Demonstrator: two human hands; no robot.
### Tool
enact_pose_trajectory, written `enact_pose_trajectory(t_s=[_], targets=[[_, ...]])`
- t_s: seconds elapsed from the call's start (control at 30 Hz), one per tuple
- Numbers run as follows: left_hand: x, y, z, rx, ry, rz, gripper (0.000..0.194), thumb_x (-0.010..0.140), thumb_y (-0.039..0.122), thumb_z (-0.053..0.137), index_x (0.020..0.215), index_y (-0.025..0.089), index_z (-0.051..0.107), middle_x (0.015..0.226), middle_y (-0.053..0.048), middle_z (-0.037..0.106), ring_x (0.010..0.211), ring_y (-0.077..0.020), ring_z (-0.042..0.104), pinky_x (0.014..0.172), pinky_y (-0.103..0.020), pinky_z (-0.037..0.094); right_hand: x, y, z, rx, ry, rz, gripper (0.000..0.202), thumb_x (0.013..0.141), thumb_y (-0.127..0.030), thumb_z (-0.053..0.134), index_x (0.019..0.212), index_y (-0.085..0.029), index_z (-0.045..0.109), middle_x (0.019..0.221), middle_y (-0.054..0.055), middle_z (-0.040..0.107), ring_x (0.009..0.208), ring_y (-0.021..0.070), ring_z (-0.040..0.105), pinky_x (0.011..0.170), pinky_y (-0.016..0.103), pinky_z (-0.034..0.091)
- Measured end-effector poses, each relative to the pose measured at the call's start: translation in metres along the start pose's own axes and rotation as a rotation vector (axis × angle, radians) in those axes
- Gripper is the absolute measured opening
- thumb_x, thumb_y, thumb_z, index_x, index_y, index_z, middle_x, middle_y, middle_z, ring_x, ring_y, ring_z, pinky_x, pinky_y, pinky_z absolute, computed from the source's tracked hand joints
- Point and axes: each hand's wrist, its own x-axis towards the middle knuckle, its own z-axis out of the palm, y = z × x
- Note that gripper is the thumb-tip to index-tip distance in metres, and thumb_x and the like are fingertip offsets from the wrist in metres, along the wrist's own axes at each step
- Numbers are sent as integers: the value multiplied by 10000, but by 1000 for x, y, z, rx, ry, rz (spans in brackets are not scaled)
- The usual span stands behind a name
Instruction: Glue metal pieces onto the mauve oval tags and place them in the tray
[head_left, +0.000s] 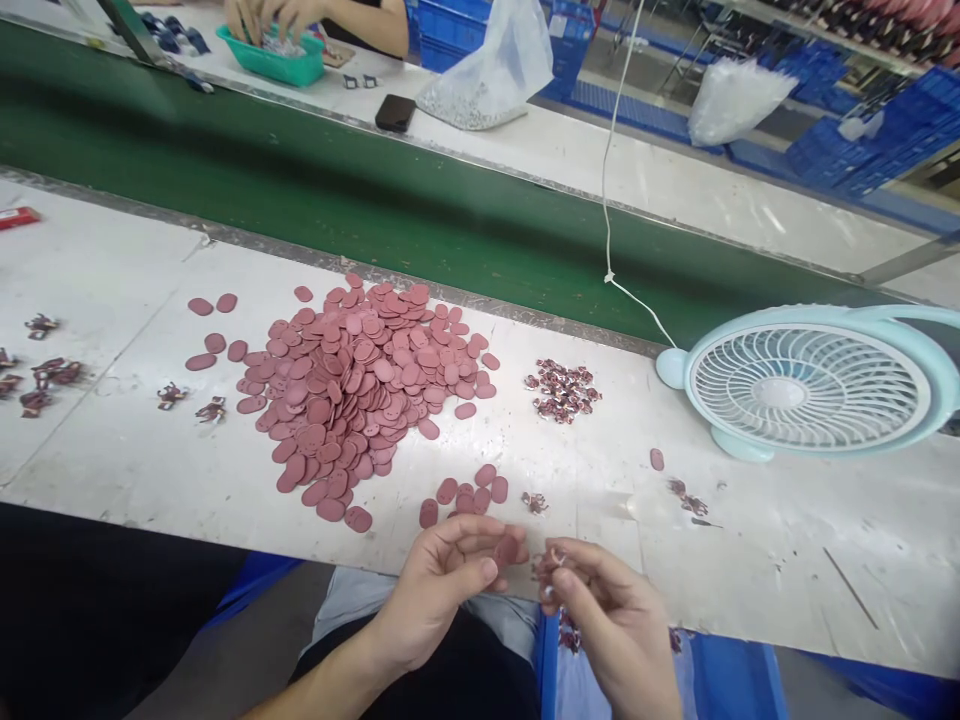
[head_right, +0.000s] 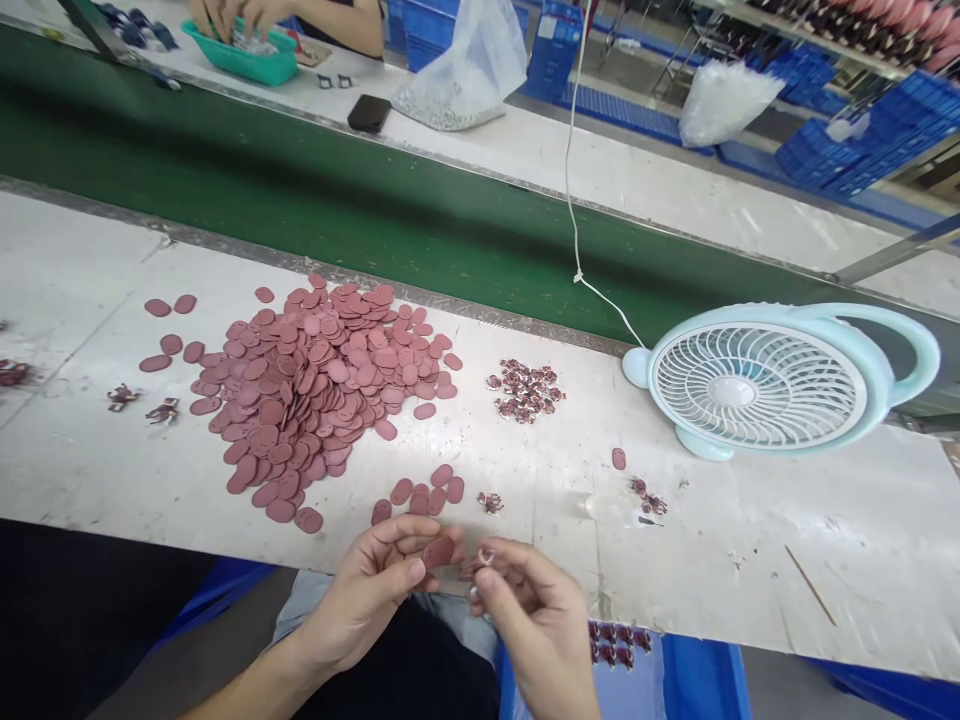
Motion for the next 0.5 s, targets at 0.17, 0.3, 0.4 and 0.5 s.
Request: enact_pose_trajectory(t_s=[0.17, 0.3, 0.4, 0.5], targets=[[1, 0, 3, 14, -80, 34, 109, 811, 169, 766, 908, 195, 725, 1135, -87, 769, 969, -225, 719, 812, -338, 552, -5, -17, 29, 65, -13, -40, 171, 835, -318, 753, 975, -222, 774, 829, 62, 772, 634, 178, 698, 614, 307, 635], [1, 3, 3, 30, -99, 49, 50, 817, 147, 753, 839, 181, 725, 1106, -80, 774, 906, -196, 719, 791, -317, 545, 0, -18, 30, 60, -61, -41, 179, 844, -323, 742, 987, -219, 775, 880, 75, 779, 666, 185, 706, 624, 311, 632], [0, 3, 4, 49, -99, 49, 33, 816, 154, 753, 803, 175, 732, 1082, -81, 782, 860, -185, 718, 774, -312, 545, 1, -18, 30, 55, -79, -41, 173, 855, -317, 731, 1000, -231, 772, 914, 73, 782, 688, 181, 710, 621, 291, 623], [0, 1, 3, 60, -73, 49, 34, 806, 152, 763, 792, 174, 741, 1052, -76, 789, 815, -170, 716, 744, -292, 544, -1, -21, 31, 30, -75, -61, 175, 857, -305, 729, 1013, -236, 767, 917, 72, 779, 711, 181, 712, 639, 291, 622]])
